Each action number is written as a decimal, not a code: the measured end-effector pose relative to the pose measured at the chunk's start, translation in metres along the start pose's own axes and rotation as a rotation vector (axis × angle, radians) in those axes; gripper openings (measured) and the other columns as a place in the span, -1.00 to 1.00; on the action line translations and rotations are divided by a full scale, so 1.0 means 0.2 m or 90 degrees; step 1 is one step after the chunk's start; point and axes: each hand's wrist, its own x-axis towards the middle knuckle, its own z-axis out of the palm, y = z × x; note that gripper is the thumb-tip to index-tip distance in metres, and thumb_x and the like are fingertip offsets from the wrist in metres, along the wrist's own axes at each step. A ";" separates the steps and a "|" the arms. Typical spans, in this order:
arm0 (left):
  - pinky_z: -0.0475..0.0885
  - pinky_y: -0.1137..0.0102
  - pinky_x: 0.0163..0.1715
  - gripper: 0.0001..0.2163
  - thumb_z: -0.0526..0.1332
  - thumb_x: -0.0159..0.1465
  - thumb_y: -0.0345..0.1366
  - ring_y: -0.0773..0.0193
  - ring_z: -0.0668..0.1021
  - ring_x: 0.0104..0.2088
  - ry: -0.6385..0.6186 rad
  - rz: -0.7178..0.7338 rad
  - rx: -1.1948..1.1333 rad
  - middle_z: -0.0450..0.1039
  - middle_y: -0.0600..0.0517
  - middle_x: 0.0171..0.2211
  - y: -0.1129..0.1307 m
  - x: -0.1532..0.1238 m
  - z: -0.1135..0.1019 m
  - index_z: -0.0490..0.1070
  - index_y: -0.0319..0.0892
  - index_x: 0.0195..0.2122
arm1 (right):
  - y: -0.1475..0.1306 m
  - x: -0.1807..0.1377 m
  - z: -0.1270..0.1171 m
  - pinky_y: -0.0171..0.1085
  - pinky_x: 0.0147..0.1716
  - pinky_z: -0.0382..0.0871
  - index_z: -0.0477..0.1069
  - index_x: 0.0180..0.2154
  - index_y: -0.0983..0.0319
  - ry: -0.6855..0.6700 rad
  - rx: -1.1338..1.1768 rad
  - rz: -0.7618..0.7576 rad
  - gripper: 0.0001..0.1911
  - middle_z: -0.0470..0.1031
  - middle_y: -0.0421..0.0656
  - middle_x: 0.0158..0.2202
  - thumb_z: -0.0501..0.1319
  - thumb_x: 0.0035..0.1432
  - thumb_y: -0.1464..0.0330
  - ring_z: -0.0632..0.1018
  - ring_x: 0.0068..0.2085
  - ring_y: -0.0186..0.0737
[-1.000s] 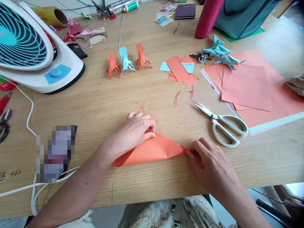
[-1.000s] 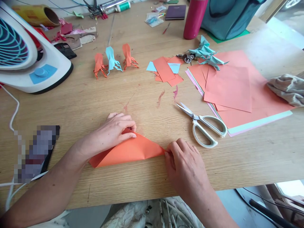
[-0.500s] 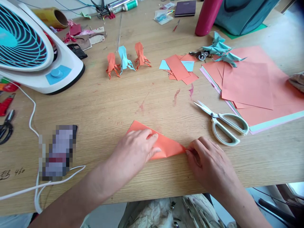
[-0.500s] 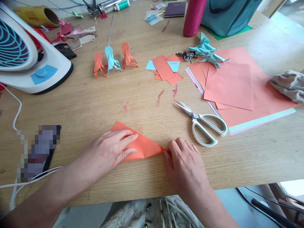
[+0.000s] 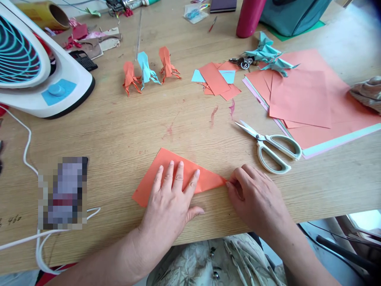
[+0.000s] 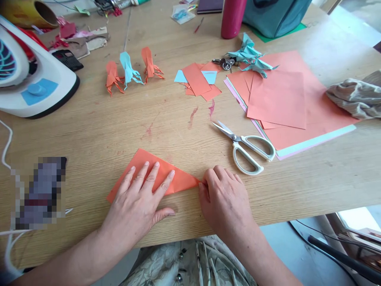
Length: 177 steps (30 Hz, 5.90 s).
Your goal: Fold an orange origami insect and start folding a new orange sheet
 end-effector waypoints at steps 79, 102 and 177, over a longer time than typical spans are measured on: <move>0.44 0.01 0.12 -0.25 0.18 0.28 0.12 -0.31 0.21 0.34 0.019 -0.010 0.028 0.00 -0.12 0.42 -0.04 -0.04 0.08 0.12 -0.21 0.39 | 0.05 -0.20 0.06 -0.07 -0.24 0.33 0.28 0.22 0.51 0.045 -0.022 -0.265 -0.55 0.37 0.16 0.24 0.09 0.32 0.57 0.43 -0.16 -0.04; 0.43 0.04 0.14 -0.24 0.13 0.30 0.15 -0.27 0.19 0.35 0.015 -0.020 0.028 -0.04 -0.09 0.44 -0.04 -0.05 0.09 0.07 -0.20 0.40 | 0.05 -0.18 0.08 -0.10 -0.24 0.29 0.18 0.29 0.39 0.011 -0.031 -0.216 -0.50 0.43 0.05 0.19 0.08 0.35 0.52 0.46 -0.16 -0.11; 0.27 -0.19 0.17 -0.52 0.13 0.31 0.11 -0.28 0.38 0.24 0.109 0.041 -0.037 0.30 -0.26 0.25 0.09 0.03 0.08 0.35 -0.03 0.15 | 0.02 -0.12 0.13 -0.24 -0.32 0.40 0.38 0.12 0.17 0.133 -0.134 -0.272 -0.52 0.54 -0.05 -0.04 0.10 0.19 0.56 0.55 -0.23 -0.19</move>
